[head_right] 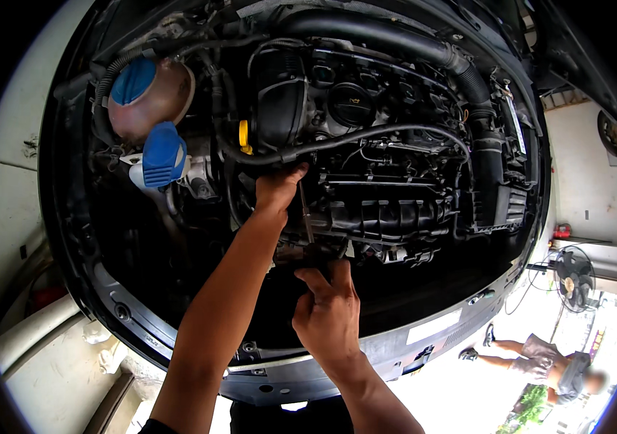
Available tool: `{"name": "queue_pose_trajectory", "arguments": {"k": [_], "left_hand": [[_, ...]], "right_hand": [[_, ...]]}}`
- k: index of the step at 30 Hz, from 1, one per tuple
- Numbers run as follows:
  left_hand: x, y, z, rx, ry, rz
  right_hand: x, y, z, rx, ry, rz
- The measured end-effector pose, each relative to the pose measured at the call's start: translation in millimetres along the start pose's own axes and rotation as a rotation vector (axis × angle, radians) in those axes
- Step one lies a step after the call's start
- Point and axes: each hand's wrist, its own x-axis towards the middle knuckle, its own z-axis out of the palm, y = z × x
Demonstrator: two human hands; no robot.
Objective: The person removes a component from the car engine using a socket wrench, retrieves a different attachment from a tool case on the ground, and uses it to work on another part of the engine block.
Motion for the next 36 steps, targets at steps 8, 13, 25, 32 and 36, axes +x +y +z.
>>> {"name": "queue_pose_trajectory", "arguments": {"k": [8,13,25,32,36], "left_hand": [[27,4,-5,-0.344,-0.244,-0.552],[10,23,11,-0.406,-0.092,-0.602],[17,18,12,-0.376,-0.074,-0.589],[22,17,14,-0.243,-0.060,-0.564],[20,17,10,-0.263,-0.038,-0.518]], "right_hand": [[-5,-17,7,2.064,-0.261,0.988],[-3,-22,30,0.959,0.143,0.674],[0,-22,19,1.319,0.086,0.748],[-7,-21,30,1.190,0.221,0.639],[-7,-19,6,2.054,-0.060,1.003]]}}
